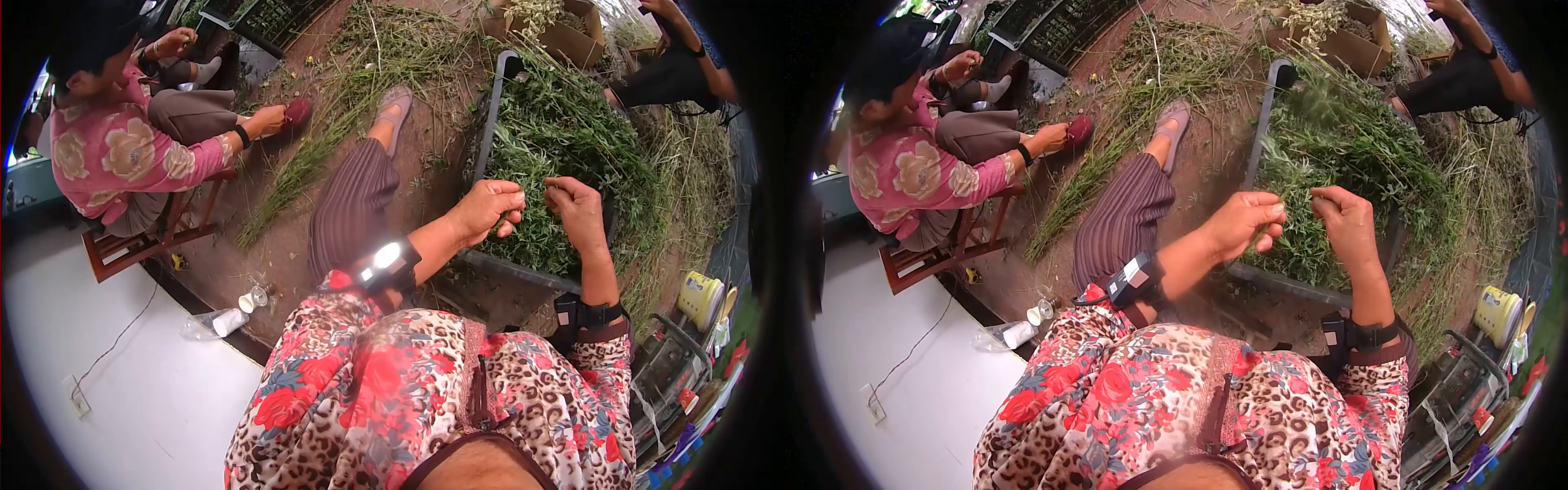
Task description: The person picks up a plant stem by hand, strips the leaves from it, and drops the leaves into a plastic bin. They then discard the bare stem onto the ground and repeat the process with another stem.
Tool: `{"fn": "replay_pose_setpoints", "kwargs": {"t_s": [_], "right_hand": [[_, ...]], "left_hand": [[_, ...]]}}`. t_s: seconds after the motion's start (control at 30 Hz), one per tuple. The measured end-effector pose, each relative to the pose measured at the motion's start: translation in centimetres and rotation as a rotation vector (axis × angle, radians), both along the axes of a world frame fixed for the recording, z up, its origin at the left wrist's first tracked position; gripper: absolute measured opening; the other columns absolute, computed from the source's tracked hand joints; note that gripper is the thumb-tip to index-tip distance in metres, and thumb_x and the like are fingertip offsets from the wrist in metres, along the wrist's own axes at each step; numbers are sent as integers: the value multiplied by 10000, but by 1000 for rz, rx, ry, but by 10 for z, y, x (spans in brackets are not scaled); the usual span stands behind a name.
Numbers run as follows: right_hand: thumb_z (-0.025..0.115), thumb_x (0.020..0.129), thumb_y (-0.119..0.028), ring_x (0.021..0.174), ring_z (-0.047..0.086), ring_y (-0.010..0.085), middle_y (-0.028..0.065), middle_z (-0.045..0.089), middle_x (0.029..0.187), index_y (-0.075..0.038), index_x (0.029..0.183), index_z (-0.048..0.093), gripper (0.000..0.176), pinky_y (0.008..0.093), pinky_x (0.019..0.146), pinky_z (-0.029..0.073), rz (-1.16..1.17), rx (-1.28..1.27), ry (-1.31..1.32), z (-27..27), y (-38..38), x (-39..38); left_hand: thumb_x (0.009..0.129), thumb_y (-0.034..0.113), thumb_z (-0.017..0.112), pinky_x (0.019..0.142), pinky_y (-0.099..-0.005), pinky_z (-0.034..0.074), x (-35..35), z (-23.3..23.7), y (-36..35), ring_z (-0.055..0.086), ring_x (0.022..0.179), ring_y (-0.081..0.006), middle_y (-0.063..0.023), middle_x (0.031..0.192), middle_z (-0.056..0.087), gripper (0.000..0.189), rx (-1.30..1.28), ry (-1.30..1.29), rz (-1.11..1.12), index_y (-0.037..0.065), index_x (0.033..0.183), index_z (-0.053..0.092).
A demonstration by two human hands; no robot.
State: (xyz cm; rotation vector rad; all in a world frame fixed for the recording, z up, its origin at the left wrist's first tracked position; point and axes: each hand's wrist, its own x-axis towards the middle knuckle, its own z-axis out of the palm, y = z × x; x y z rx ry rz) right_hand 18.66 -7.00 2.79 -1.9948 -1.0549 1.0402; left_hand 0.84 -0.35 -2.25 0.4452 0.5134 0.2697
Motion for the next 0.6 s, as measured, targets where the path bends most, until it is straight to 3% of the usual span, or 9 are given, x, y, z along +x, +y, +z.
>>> {"fn": "replay_pose_setpoints", "kwargs": {"t_s": [0.23,0.6], "right_hand": [[523,884,-161,649,594,98,53,636,742,5,958,634,213,221,553,473,-71,1,240,19,4,-9],[520,879,-128,677,613,116,69,643,798,15,1012,605,213,225,537,496,-80,-32,321,11,3,-7]], "left_hand": [[878,121,540,428,-216,415,1,4,-3,515,607,-84,-28,754,536,124,57,25,-32,10,830,561],[874,130,544,423,-207,411,2,3,0,503,579,-77,-18,714,527,143,79,9,-77,19,786,562]]}}
